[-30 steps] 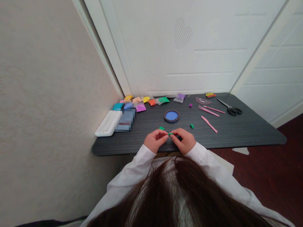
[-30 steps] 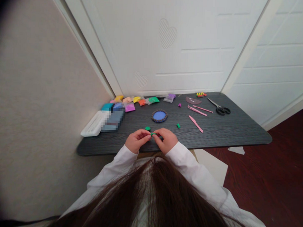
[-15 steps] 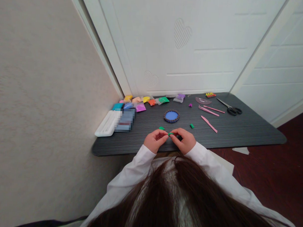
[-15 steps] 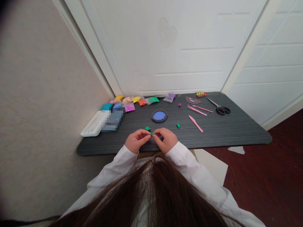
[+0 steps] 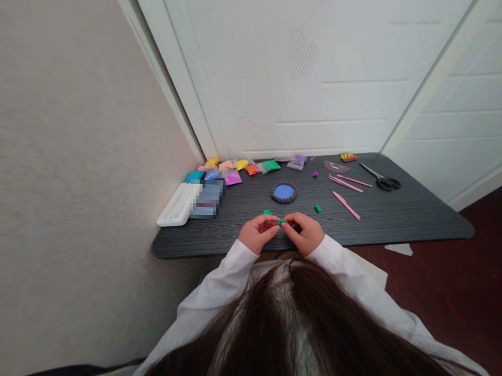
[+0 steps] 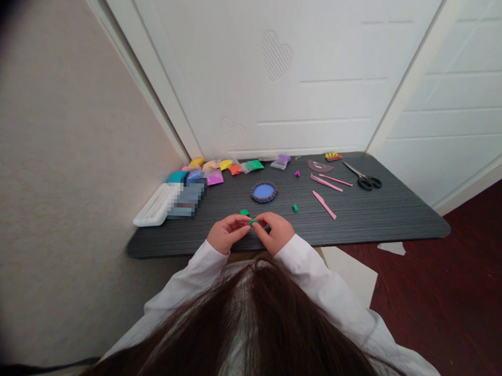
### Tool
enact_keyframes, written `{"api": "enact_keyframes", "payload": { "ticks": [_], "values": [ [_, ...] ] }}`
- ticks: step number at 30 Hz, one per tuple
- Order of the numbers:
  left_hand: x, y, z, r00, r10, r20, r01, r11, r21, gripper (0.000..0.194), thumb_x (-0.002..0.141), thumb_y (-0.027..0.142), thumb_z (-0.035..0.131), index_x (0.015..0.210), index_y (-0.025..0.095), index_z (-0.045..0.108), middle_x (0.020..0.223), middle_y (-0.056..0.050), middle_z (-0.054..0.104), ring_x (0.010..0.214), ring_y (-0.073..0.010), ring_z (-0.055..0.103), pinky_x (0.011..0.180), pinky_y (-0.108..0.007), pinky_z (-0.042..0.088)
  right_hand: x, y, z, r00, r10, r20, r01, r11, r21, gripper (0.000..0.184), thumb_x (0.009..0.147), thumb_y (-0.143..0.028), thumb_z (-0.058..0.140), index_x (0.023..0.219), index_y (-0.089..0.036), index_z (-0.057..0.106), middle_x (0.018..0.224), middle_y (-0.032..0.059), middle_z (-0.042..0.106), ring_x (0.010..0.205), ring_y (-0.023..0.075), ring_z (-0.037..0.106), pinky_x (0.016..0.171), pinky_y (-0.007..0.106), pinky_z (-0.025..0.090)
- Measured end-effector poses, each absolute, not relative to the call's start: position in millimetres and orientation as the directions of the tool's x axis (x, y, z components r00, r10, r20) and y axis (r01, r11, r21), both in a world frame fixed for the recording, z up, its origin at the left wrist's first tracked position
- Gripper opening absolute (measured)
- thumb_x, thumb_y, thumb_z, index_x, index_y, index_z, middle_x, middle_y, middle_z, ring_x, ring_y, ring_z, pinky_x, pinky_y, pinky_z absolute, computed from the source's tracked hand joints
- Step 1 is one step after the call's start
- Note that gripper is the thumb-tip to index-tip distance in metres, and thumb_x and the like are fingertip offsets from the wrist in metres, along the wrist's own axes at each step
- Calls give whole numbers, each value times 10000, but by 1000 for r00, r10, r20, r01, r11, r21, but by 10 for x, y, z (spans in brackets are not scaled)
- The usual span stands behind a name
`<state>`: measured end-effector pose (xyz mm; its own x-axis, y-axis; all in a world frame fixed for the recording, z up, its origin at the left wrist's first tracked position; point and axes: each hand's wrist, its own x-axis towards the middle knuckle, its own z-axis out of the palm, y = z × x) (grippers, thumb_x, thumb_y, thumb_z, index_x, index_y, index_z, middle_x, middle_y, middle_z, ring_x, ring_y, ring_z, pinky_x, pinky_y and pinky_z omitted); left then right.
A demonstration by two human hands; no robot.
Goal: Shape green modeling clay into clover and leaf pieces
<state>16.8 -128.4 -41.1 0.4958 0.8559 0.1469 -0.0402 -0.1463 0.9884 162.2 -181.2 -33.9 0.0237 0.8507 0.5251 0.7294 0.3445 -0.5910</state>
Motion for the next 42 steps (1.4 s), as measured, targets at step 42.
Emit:
{"api": "enact_keyframes", "payload": {
  "ticks": [42],
  "values": [
    [155,-1297,-416,507,839,195,18,-237,971,249,658,259,594,889,167,610,727,-14,588,683,-115,538,670,-241,430,1622,-1824,-326,21,868,497,738,322,-593,164,765,-296,464,806,-183,576,713,24,596,664,131,532,624,247,401]
  ]
}}
